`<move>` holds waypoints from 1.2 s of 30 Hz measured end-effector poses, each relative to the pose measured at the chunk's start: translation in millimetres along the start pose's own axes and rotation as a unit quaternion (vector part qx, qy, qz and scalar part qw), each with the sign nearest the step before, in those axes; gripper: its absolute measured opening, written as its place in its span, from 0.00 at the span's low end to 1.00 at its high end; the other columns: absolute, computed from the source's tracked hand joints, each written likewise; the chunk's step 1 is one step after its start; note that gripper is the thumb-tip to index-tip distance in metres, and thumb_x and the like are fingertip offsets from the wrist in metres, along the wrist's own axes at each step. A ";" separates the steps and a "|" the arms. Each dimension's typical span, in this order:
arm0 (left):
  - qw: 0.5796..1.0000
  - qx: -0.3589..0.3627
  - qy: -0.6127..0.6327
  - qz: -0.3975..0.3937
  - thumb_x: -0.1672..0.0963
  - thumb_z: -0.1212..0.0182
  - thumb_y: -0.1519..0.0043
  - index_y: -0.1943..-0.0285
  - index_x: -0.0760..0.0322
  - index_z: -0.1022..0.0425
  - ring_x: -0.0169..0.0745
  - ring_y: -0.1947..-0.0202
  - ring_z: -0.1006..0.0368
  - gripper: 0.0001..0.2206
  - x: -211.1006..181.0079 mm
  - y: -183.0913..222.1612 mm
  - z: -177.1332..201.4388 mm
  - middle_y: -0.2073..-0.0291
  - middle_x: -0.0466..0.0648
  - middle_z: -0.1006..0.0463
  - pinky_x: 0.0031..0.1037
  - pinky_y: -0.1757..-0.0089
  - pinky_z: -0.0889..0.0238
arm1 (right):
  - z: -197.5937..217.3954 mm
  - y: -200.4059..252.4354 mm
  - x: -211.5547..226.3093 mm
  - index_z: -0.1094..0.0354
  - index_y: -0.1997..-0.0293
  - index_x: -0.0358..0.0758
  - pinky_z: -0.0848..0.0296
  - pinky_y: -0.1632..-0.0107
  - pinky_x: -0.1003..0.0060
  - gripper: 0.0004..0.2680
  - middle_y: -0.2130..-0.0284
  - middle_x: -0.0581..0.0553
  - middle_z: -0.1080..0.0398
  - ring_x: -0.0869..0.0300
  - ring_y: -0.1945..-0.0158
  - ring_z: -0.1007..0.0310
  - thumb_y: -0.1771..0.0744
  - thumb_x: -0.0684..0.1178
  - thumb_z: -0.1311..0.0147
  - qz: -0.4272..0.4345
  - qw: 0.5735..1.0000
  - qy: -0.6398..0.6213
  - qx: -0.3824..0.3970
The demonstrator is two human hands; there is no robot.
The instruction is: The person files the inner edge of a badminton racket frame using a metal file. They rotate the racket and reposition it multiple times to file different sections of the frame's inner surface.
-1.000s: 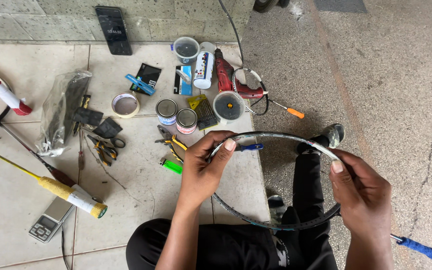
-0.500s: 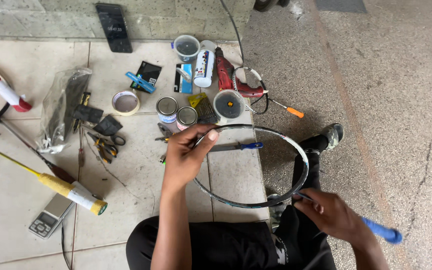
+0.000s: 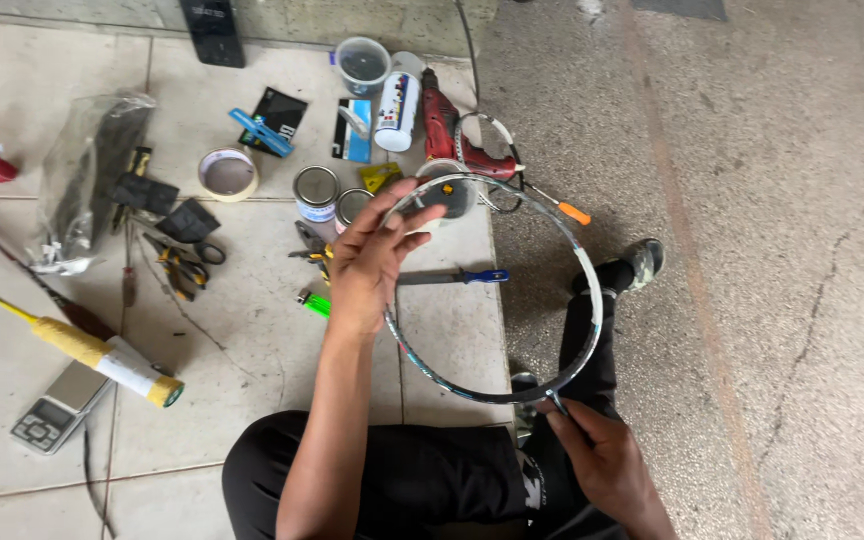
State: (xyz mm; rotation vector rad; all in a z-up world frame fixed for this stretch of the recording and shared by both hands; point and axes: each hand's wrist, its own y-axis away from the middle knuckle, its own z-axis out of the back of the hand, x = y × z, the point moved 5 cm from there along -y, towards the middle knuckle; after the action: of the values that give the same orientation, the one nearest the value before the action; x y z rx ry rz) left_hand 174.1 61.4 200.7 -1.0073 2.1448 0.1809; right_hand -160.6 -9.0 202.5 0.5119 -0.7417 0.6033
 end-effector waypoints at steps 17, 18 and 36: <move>0.999 0.022 0.035 0.017 0.57 0.44 0.33 0.32 0.67 0.32 0.61 0.34 0.30 0.19 -19.3 -0.8 2.3 0.28 0.56 0.36 0.28 0.48 0.29 | 7.9 8.4 20.7 0.23 0.50 0.42 0.26 0.52 0.72 0.10 0.58 0.51 0.15 0.68 0.55 0.20 0.34 0.50 0.45 -0.011 1.000 0.002 -0.008; 0.993 0.063 0.093 0.047 0.55 0.43 0.34 0.30 0.69 0.36 0.62 0.28 0.38 0.24 -23.3 0.2 -4.3 0.23 0.61 0.44 0.27 0.47 0.30 | 10.4 9.0 18.8 0.25 0.54 0.42 0.26 0.61 0.74 0.07 0.65 0.53 0.15 0.71 0.64 0.22 0.34 0.49 0.43 -0.025 0.999 0.004 -0.020; 0.969 0.219 -0.006 -0.115 0.37 0.71 0.27 0.20 0.59 0.49 0.56 0.19 0.49 0.35 -43.7 18.8 -48.6 0.21 0.57 0.49 0.55 0.20 0.68 | 16.3 24.2 -9.8 0.22 0.52 0.27 0.60 0.77 0.69 0.11 0.84 0.54 0.52 0.68 0.81 0.56 0.31 0.44 0.51 -0.026 0.977 -0.207 0.043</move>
State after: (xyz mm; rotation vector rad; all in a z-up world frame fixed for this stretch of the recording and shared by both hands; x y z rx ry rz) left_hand 151.0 80.6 261.8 -0.9726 1.9173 -0.3824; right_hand -190.0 -4.9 210.7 0.7479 -1.0952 0.4865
